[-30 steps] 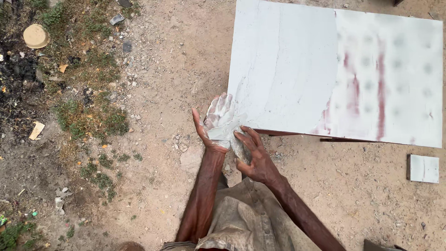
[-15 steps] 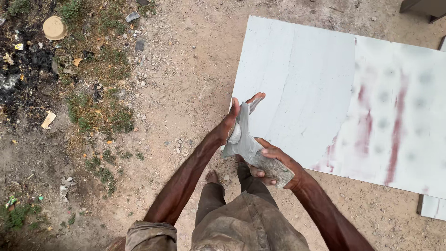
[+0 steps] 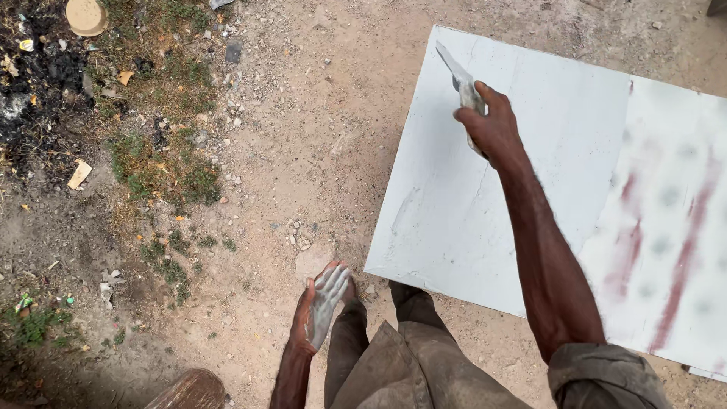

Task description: The person scoops plaster from a basin using a trowel, carries it to a white board, and spreads the plaster across the board surface. The person repeatedly transfers plaster from the hand to the trowel and smooths it on the board.

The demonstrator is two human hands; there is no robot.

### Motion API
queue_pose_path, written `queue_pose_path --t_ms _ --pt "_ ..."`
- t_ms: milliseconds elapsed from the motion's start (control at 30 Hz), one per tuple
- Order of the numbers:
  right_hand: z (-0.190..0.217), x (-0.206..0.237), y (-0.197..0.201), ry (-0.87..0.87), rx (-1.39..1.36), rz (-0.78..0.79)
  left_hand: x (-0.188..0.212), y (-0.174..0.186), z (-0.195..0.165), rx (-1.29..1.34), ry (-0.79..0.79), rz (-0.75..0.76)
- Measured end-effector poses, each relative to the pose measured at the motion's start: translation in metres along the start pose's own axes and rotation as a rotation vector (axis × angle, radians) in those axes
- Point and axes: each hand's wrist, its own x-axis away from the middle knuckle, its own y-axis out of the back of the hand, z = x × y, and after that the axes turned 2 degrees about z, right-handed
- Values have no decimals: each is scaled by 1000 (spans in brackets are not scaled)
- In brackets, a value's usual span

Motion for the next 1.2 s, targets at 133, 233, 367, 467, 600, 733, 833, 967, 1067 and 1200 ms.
queue_pose_path --t_ms 133,233,367,467,600,733,833,967,1067,1200 --pt "-19 -86 -31 -74 548 10 49 19 21 183 0 -195" --pt "-23 -113 -40 -75 552 10 68 16 47 162 32 -283" --pt "-25 -127 -45 -110 601 18 81 23 59 147 -24 -261" --pt "-31 -136 -47 -102 611 6 81 27 63 243 -8 -371" --pt "-40 -148 -53 -68 644 -16 80 34 62 219 9 -420" --pt "-43 -157 -57 -97 624 -14 86 39 59 234 -6 -435" --pt "-40 -161 -52 -72 679 10 91 41 58 205 4 -445" --pt "-28 -144 -39 -89 696 116 92 44 53 193 9 -389" --pt "-16 -94 -42 -168 677 182 85 43 48 223 45 -342" --pt "-13 26 -73 -163 638 199 78 50 27 126 -24 -138"
